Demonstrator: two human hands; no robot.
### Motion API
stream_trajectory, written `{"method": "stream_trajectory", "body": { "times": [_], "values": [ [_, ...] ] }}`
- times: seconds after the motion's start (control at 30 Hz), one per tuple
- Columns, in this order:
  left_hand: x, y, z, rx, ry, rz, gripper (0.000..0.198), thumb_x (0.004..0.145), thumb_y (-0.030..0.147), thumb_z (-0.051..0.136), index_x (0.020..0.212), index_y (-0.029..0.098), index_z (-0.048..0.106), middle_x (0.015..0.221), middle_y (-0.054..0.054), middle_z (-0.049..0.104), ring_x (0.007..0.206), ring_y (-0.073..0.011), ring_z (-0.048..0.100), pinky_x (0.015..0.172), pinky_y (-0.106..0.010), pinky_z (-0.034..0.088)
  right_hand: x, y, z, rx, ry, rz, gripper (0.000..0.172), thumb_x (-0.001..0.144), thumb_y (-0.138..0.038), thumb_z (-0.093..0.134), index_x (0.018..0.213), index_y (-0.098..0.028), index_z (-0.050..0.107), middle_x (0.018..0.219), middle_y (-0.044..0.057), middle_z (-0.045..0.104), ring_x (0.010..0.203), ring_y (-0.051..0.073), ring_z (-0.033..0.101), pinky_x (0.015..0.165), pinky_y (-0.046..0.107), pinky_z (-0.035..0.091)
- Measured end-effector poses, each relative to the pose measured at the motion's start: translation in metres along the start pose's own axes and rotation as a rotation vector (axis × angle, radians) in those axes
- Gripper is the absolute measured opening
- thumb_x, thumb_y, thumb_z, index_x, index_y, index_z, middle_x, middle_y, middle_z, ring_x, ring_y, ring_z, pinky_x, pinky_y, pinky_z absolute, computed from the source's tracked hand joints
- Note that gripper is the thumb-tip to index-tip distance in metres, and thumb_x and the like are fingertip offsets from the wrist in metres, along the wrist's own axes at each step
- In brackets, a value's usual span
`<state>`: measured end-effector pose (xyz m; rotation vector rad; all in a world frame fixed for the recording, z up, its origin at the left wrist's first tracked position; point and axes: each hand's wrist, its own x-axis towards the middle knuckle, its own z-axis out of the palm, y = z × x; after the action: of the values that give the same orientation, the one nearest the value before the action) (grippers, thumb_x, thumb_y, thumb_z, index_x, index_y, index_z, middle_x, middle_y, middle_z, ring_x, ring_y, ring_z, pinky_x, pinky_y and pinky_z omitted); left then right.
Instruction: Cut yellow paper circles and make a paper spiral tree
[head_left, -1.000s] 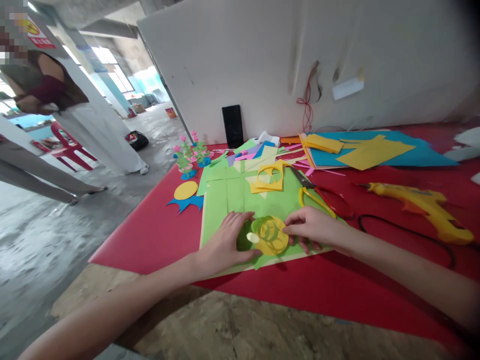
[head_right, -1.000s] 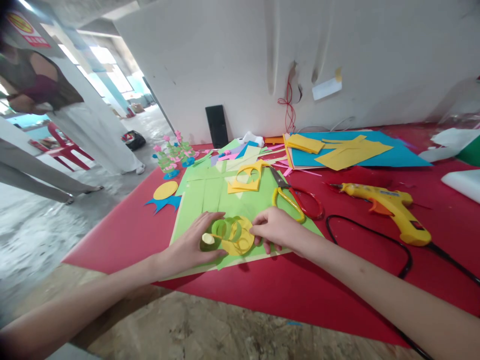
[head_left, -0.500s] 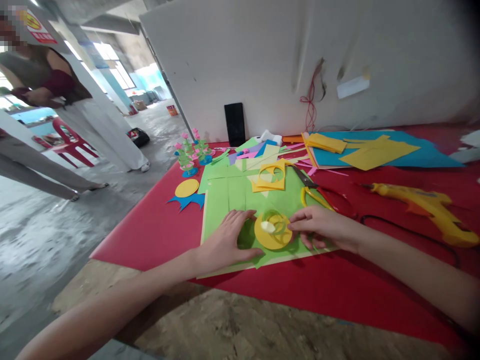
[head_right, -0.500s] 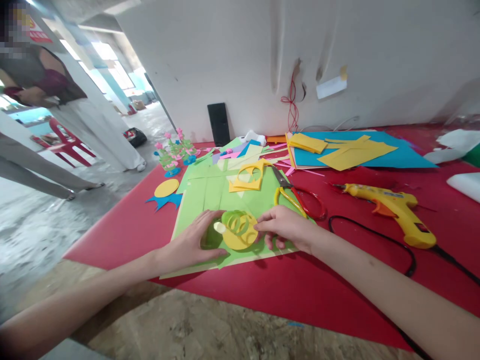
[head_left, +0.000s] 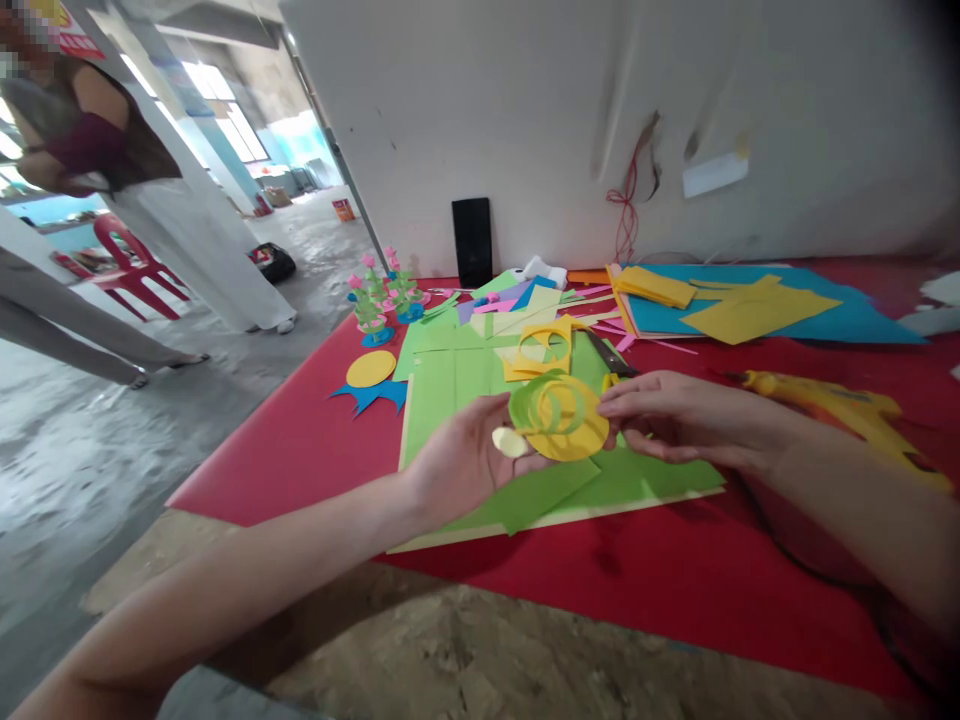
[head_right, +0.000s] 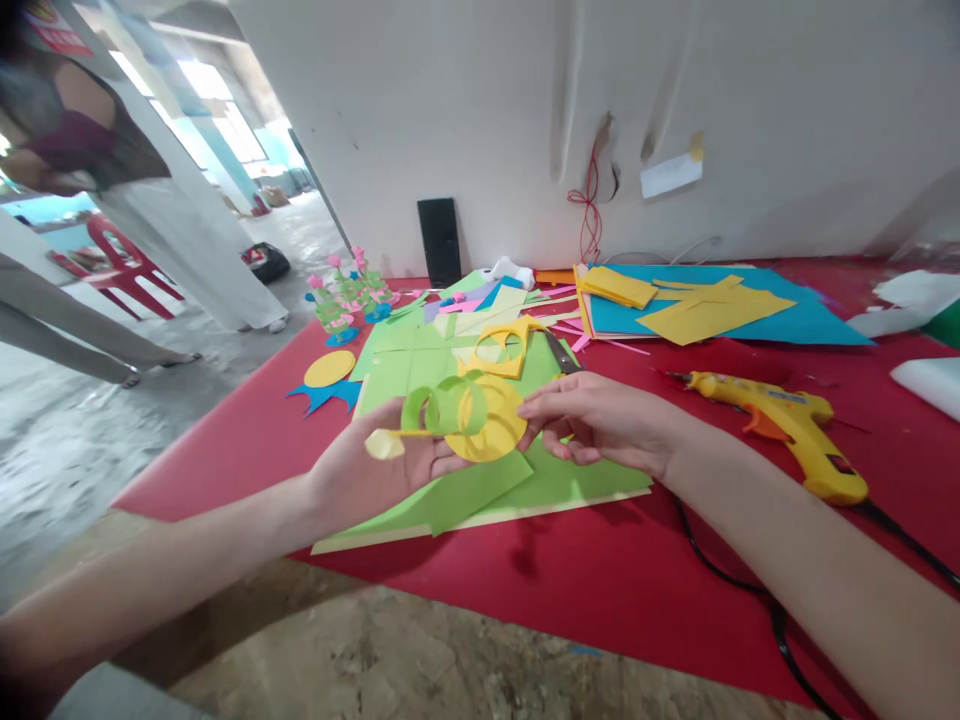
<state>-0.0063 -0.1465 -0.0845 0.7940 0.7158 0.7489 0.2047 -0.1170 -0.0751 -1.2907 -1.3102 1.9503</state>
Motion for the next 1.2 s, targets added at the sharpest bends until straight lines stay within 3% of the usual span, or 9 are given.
{"method": "stream_trajectory", "body": {
  "times": [0.17, 0.4, 0.6, 0.73, 0.83, 1.03, 1.2],
  "values": [
    [0.003, 0.003, 0.005, -0.162, -0.019, -0.020, 0.033, 0.090, 0.027, 0.029, 0.104, 0.010, 0.054, 0.115, -0.012, 0.062, 0.104, -0.0218, 0.061, 0.093, -0.037, 0.046, 0.002, 0.002, -0.001, 0.009, 0.011, -0.004, 0.009, 0.068, -0.019, 0.064, 0.064, -0.012, 0.060, 0.059, 0.003, 0.065, 0.030, 0.002, 0.040, 0.025, 0.011, 0.022],
    [0.011, 0.000, 0.000, -0.262, -0.010, -0.063, 0.040, 0.092, 0.027, 0.029, 0.112, 0.001, 0.051, 0.123, -0.023, 0.054, 0.115, -0.0298, 0.053, 0.095, -0.042, 0.041, 0.001, 0.003, -0.003, -0.024, 0.034, -0.023, 0.010, 0.063, -0.019, 0.066, 0.063, -0.012, 0.058, 0.049, 0.000, 0.061, 0.032, 0.003, 0.043, 0.025, 0.010, 0.027],
    [0.018, -0.010, -0.007, -0.280, -0.034, -0.088, 0.039, 0.092, 0.030, 0.029, 0.110, 0.005, 0.052, 0.126, -0.020, 0.052, 0.112, -0.0295, 0.054, 0.093, -0.044, 0.042, -0.002, 0.000, 0.001, -0.112, 0.072, -0.021, 0.010, 0.068, -0.016, 0.060, 0.059, -0.012, 0.058, 0.037, -0.002, 0.054, 0.024, 0.001, 0.035, 0.025, 0.010, 0.026],
    [0.017, -0.013, -0.004, -0.282, -0.039, -0.102, 0.037, 0.093, 0.030, 0.028, 0.098, 0.007, 0.057, 0.122, -0.018, 0.054, 0.104, -0.0264, 0.057, 0.089, -0.043, 0.044, -0.004, 0.001, 0.004, -0.161, 0.103, -0.042, 0.008, 0.069, -0.018, 0.063, 0.066, -0.013, 0.057, 0.052, 0.000, 0.062, 0.032, 0.004, 0.045, 0.027, 0.011, 0.029],
    [0.015, -0.014, 0.000, -0.246, -0.047, -0.102, 0.040, 0.093, 0.029, 0.026, 0.106, 0.007, 0.056, 0.121, -0.017, 0.054, 0.100, -0.0236, 0.058, 0.089, -0.041, 0.045, -0.004, 0.004, 0.005, -0.201, 0.122, -0.065, 0.010, 0.069, -0.020, 0.065, 0.071, -0.014, 0.057, 0.060, 0.001, 0.064, 0.038, 0.006, 0.051, 0.027, 0.013, 0.031],
    [0.013, -0.018, 0.003, -0.225, -0.068, -0.125, 0.042, 0.093, 0.027, 0.024, 0.114, 0.008, 0.055, 0.110, -0.016, 0.060, 0.098, -0.0219, 0.058, 0.089, -0.039, 0.044, 0.000, 0.008, 0.009, -0.300, 0.179, -0.085, 0.007, 0.071, -0.016, 0.060, 0.077, -0.013, 0.059, 0.058, 0.000, 0.063, 0.036, 0.007, 0.051, 0.026, 0.014, 0.032],
    [0.014, -0.019, 0.005, -0.220, -0.065, -0.130, 0.043, 0.092, 0.026, 0.023, 0.114, 0.008, 0.055, 0.109, -0.016, 0.062, 0.094, -0.0207, 0.059, 0.089, -0.039, 0.042, -0.004, 0.003, 0.018, -0.410, 0.245, -0.060, 0.009, 0.071, -0.008, 0.054, 0.065, -0.014, 0.056, 0.051, -0.004, 0.059, 0.031, 0.005, 0.049, 0.024, 0.013, 0.033]
  ]
}}
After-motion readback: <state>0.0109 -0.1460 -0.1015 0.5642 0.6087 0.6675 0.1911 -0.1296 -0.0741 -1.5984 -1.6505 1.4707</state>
